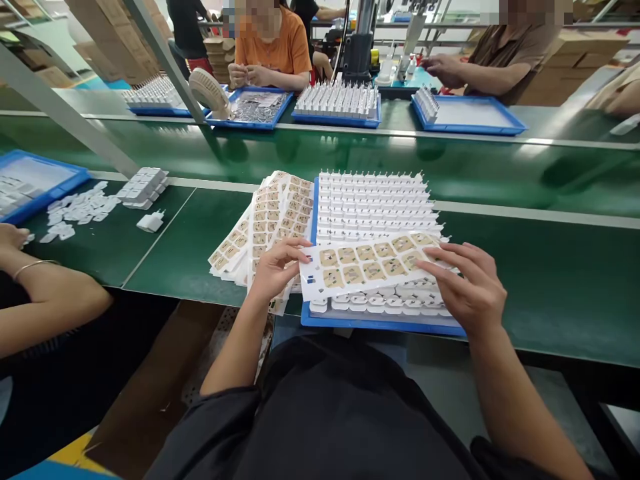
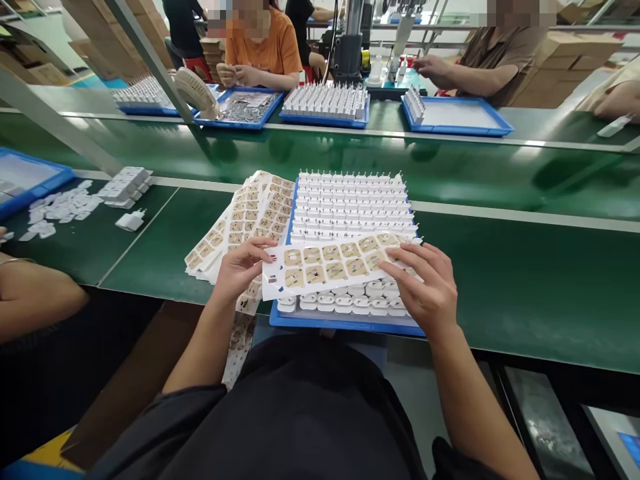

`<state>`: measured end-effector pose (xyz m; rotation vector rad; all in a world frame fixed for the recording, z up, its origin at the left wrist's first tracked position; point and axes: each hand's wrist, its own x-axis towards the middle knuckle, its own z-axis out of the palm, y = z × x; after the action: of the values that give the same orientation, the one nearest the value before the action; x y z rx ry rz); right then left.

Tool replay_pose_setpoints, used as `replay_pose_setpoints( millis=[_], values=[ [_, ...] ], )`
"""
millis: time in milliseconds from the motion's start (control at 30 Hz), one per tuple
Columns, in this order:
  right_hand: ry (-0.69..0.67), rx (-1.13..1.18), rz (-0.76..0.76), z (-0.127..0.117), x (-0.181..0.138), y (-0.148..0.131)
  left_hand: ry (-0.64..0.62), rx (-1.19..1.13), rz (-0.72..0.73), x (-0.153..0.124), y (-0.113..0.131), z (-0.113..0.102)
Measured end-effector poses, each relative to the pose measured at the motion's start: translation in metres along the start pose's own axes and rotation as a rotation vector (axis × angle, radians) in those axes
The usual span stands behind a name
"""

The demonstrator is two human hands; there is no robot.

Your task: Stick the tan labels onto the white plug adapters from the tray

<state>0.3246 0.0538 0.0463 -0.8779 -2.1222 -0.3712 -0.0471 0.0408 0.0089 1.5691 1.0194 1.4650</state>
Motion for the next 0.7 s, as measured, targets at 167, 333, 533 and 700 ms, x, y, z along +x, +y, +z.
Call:
replay_pose_setpoints(
  millis=[167,333,533,700],
  values=[
    [0.021,-0.073,0.038,0.004,0.001,0.001,-0.009,-0.042,-0.004,0.000,0.002,0.004],
    [0.121,-0.338,0.130,-0.001,0.021,0.008,-0.083,-0.013,0.117,0.004,0.022,0.015],
    [0.027,0.340,0.490,-0.008,0.072,0.020,-0.237,0.183,0.291,0.009,0.044,0.032],
    [0.039,0.656,0.523,-0.017,0.104,0.021,-0.415,0.259,0.222,-0.003,0.039,0.028]
  ],
)
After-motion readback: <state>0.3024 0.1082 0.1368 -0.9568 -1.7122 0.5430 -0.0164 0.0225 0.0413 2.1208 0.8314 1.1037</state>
